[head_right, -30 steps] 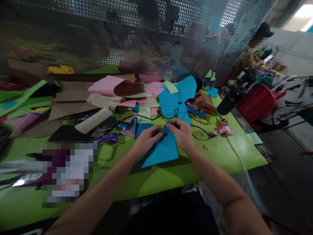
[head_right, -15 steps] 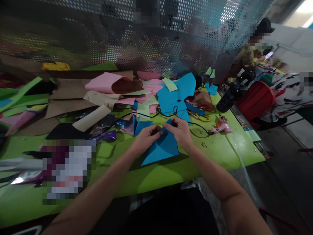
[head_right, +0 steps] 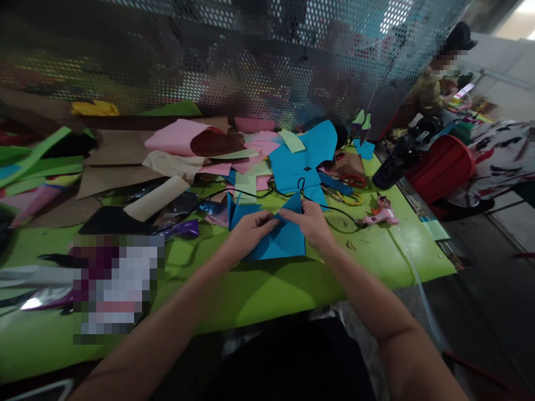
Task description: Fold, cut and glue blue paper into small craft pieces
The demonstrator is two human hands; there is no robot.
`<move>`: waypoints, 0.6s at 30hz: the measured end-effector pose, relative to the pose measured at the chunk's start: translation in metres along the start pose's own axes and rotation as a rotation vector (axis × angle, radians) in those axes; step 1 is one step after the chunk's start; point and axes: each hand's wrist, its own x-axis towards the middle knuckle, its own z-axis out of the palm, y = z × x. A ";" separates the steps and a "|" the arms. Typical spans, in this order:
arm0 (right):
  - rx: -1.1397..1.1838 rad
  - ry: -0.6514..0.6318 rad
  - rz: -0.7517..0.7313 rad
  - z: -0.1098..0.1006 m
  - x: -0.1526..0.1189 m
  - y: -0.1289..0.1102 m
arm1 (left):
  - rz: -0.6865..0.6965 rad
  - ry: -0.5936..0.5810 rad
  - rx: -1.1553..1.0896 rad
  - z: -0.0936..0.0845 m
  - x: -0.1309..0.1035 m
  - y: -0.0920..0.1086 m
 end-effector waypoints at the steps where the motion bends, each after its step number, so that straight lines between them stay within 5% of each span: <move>1: 0.023 0.030 -0.006 -0.001 0.001 0.000 | -0.003 -0.001 0.002 0.000 0.000 0.000; 11: 0.112 0.183 -0.182 -0.016 0.008 -0.006 | -0.036 0.034 0.011 -0.007 -0.001 -0.005; 18: 0.103 0.102 -0.067 -0.012 0.007 -0.001 | -0.019 -0.030 0.015 -0.007 -0.002 -0.001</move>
